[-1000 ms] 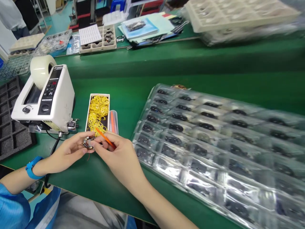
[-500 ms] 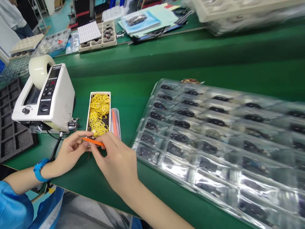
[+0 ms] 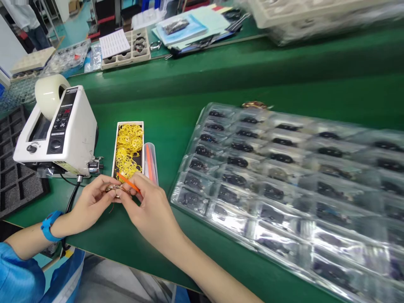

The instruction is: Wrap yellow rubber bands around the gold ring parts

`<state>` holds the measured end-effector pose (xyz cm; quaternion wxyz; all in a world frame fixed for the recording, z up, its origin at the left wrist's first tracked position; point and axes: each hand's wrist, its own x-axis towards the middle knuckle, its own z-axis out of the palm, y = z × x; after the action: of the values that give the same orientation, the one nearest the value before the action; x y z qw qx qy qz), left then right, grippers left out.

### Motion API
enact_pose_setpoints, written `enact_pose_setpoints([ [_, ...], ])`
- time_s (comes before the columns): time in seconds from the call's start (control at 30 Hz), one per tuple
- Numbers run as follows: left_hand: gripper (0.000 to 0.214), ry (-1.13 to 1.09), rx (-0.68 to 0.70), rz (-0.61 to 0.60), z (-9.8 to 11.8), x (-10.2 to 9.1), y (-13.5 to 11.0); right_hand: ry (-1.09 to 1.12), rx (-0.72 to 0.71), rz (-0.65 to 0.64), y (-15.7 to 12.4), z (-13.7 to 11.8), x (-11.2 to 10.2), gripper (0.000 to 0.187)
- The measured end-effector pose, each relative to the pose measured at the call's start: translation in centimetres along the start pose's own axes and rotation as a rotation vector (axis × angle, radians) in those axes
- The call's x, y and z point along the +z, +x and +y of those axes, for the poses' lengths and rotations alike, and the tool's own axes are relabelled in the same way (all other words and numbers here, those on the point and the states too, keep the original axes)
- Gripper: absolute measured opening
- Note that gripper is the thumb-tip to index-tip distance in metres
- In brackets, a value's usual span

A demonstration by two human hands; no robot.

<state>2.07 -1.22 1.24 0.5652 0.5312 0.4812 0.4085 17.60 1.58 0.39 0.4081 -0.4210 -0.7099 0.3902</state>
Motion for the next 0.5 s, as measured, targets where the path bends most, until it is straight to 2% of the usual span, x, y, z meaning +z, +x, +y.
enact_pose_setpoints([
  [0.07, 0.012, 0.219, 0.137, 0.008, 0.4, -0.5, 0.1, -0.120, -0.171, 0.066, -0.1, 0.1, 0.1, 0.020],
  [0.17, 0.012, 0.510, 0.405, 0.087, 1.1, -1.0, 0.2, -0.367, -0.472, 0.197, -0.6, -0.1, 0.0, 0.011],
  [0.23, 0.010, 0.576, 0.456, 0.147, 1.3, -1.2, 0.2, -0.502, -0.663, 0.270, -1.0, -0.5, -0.1, 0.008],
  [0.3, 0.007, 0.488, 0.322, 0.165, 1.3, -1.1, 0.3, -0.577, -0.825, 0.268, -1.5, -0.9, -0.2, 0.013],
  [0.37, 0.007, 0.252, 0.110, 0.128, 1.2, -1.0, 0.5, -0.633, -0.897, 0.258, -1.7, -1.2, -0.3, 0.020],
  [0.43, 0.017, -0.011, -0.066, 0.075, 1.0, -0.8, 0.6, -0.703, -0.844, 0.319, -1.6, -1.1, -0.2, 0.021],
  [0.5, 0.028, -0.186, -0.167, 0.047, 1.0, -0.5, 0.6, -0.751, -0.750, 0.399, -1.3, -0.9, 0.0, 0.015],
])
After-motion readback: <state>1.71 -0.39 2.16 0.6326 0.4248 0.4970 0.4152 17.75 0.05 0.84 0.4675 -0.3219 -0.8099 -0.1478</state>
